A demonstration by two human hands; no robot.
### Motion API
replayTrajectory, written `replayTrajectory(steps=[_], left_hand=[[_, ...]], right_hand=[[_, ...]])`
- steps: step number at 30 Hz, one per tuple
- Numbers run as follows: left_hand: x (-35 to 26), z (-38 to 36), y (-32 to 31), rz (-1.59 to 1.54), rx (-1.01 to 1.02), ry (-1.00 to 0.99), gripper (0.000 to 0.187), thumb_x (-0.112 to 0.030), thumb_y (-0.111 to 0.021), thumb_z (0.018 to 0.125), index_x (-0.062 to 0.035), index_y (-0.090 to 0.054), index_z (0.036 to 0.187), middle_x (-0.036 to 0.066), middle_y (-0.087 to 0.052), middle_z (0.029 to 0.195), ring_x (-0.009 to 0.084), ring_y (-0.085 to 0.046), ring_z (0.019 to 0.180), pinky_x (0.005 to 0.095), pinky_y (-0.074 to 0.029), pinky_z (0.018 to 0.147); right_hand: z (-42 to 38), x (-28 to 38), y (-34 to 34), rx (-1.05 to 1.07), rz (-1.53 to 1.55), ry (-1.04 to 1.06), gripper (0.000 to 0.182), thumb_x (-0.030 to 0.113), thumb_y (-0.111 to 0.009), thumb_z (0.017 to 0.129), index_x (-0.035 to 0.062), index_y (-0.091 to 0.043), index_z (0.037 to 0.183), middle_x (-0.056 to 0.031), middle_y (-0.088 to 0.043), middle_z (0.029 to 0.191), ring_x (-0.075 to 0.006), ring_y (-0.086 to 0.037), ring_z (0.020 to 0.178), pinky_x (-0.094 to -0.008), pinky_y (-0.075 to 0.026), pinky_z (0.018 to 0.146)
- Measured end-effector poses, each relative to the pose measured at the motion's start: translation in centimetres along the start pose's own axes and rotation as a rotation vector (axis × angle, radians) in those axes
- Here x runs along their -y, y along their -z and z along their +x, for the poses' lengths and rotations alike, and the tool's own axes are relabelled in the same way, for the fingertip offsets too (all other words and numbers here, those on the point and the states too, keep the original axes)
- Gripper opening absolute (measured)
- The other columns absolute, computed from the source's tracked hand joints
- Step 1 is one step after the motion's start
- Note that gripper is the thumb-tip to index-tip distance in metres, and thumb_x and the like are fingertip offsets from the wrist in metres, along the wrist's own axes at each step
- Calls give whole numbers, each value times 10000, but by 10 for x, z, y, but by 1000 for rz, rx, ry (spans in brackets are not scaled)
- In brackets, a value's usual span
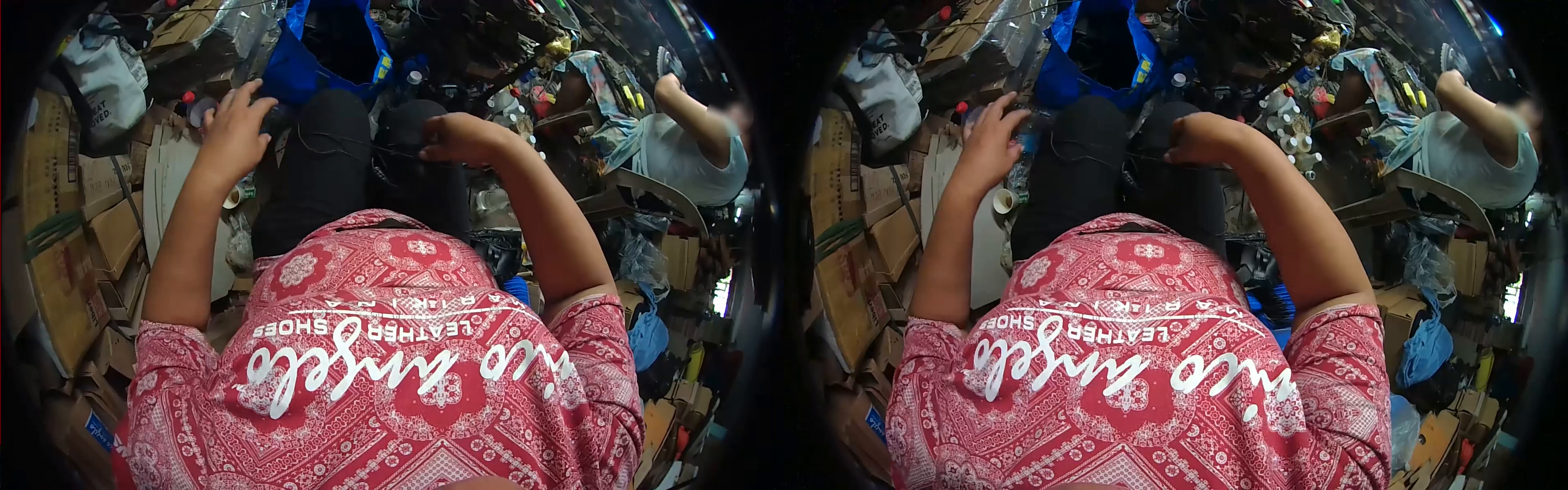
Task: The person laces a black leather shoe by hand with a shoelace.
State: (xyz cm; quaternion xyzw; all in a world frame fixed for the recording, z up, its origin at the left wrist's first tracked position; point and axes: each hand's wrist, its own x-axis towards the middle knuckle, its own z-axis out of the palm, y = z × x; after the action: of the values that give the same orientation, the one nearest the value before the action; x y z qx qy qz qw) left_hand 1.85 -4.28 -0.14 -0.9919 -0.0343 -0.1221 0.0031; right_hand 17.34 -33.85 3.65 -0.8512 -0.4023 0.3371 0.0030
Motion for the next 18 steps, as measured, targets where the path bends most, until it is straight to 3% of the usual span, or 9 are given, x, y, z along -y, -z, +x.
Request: replayTrajectory(steps=[1,2,3,5,8,12,18], left_hand=[[-6,-1,5,-155,-14,-37,457,-25,-680,715,-103,-600,1158,109,-477,1339,306,-565,1104,379,-453,913],[-17,0,12,-442,22,-79,404,-55,-703,708,-81,-617,1101,118,-538,1261,296,-560,1110,377,-443,935],[-31,2,15,-609,39,-166,367,-78,-717,700,-62,-624,1055,124,-583,1181,312,-558,1098,380,-438,942],[-59,6,10,-570,75,-452,341,-116,-743,685,-83,-630,1005,89,-600,1109,285,-556,1059,399,-421,915],[-100,15,-18,-318,314,-594,419,-272,-788,639,-124,-636,1000,34,-597,1100,224,-489,1134,461,-335,965],[-110,20,-28,-206,442,-656,388,-274,-759,682,-111,-635,1012,33,-603,1100,222,-488,1140,503,-295,1018],[-124,16,-24,-125,410,-588,318,-231,-703,740,-102,-592,1009,58,-600,1033,220,-528,1083,527,-272,1036]], right_hand=[[-8,9,5,34,199,-90,423,366,-678,809,59,-621,1094,-82,-660,875,-165,-639,750,-300,-498,662],[-13,16,8,68,401,-182,393,334,-695,791,46,-646,1054,-84,-674,858,-174,-651,741,-308,-501,677],[-12,17,8,70,399,-180,393,334,-695,791,46,-646,1054,-84,-674,858,-174,-651,741,-308,-501,677],[-9,15,3,145,514,-182,361,327,-708,785,46,-658,1007,-47,-662,809,-132,-636,679,-277,-490,633],[-11,1,-12,225,614,-132,357,333,-718,778,40,-660,972,-34,-657,786,-128,-630,678,-266,-483,621],[-17,14,-29,182,595,-164,417,350,-727,794,10,-612,1007,-25,-618,751,-110,-563,635,-257,-442,586],[-40,6,-42,135,712,-212,317,329,-714,824,32,-613,869,17,-547,677,-75,-509,623,-241,-416,582]])
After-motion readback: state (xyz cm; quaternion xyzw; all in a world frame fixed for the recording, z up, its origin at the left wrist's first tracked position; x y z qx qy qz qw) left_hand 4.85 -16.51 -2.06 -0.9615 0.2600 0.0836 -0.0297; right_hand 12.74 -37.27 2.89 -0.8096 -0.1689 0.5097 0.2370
